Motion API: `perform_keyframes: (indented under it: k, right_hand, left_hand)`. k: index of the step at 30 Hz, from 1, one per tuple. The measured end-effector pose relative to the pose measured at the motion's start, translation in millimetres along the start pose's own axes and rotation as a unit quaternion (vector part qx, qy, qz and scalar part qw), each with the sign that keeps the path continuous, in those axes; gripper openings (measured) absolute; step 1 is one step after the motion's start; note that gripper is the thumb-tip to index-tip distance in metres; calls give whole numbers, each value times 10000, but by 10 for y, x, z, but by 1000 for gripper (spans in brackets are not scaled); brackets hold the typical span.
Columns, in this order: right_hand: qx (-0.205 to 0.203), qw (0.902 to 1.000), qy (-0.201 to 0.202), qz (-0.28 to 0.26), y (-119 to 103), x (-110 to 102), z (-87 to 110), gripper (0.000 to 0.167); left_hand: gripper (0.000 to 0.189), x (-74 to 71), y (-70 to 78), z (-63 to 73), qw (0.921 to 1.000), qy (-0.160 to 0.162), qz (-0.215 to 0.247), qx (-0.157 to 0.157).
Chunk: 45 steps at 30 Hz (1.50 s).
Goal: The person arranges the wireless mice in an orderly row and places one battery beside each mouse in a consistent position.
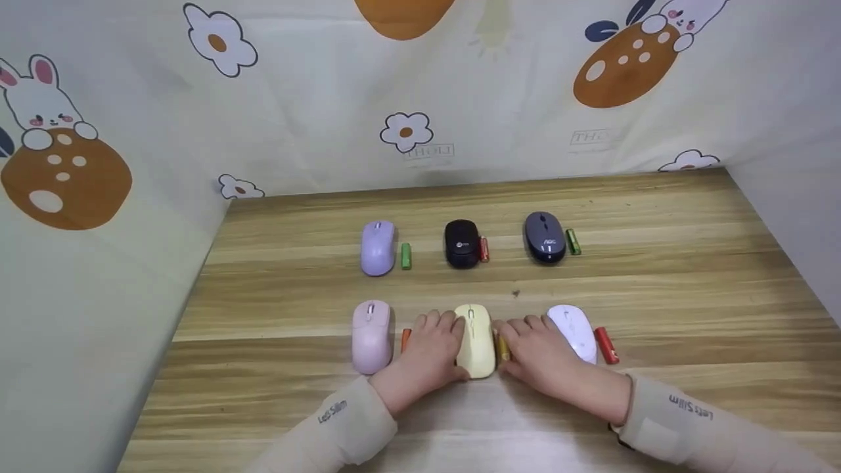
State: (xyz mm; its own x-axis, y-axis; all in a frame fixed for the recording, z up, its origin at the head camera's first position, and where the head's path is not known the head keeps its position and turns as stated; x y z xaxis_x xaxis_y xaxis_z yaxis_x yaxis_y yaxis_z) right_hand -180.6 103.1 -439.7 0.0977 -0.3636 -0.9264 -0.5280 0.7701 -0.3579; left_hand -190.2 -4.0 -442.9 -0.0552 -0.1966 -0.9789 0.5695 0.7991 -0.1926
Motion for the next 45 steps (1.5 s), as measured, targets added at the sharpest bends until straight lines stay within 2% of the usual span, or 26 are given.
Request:
perform_keyframes:
  k: [3, 7, 11, 16, 19, 23, 28, 36, 45]
  right_hand:
    - [141, 9999, 36, -55, 78, -109, 21, 55]
    - [225, 9994, 266, -86, 290, -341, 66, 49]
    - [380, 9983, 408, -173, 636, -594, 114, 45]
    - [726, 9948, 684, -188, 1027, -890, 243, 39]
    - [422, 9957, 787, -256, 1029, -940, 324, 34]
    - [-305, 9971, 605, -359, 801, -799, 336, 31]
    - [-962, 9949, 116, -295, 460, -482, 251, 32]
    - [-1215, 9903, -660, 155, 148, -57, 77, 41]
    - [-1351, 9875, -701, 418, 3, 97, -42, 40]
  left_hand:
    - [80, -31, -76, 21, 9999, 16, 85, -138]
    - [77, -89, -289, 88, 9987, 154, 339, -354]
    - [72, -127, -630, 209, 9926, 439, 855, -742]
    - [68, -70, -1136, 409, 9782, 671, 1284, -1490]
    - [68, -13, -1380, 531, 9728, 673, 1221, -1850]
    - [68, 68, -1589, 628, 9684, 515, 1147, -2152]
    - [67, 113, -1660, 623, 9668, 304, 1174, -2249]
    - [67, 95, -1604, 555, 9680, 223, 1161, -2213]
    - [67, 82, -1599, 564, 9655, 241, 1352, -2212]
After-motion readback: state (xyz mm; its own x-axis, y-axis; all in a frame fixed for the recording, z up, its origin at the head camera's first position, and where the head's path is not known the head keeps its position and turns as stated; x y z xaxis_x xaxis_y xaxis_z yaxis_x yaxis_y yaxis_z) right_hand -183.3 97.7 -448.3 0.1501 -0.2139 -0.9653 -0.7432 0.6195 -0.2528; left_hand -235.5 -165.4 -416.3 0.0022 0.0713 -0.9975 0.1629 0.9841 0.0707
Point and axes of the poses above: each hand's wrist, its own z-axis away from the middle knuckle, its own x-axis out of the palm, y = z × x, the point moved 8 cm from there along -z, towards the middle knuckle, and after that the axes turned 12 degrees about -z, right-handed, at the moved point
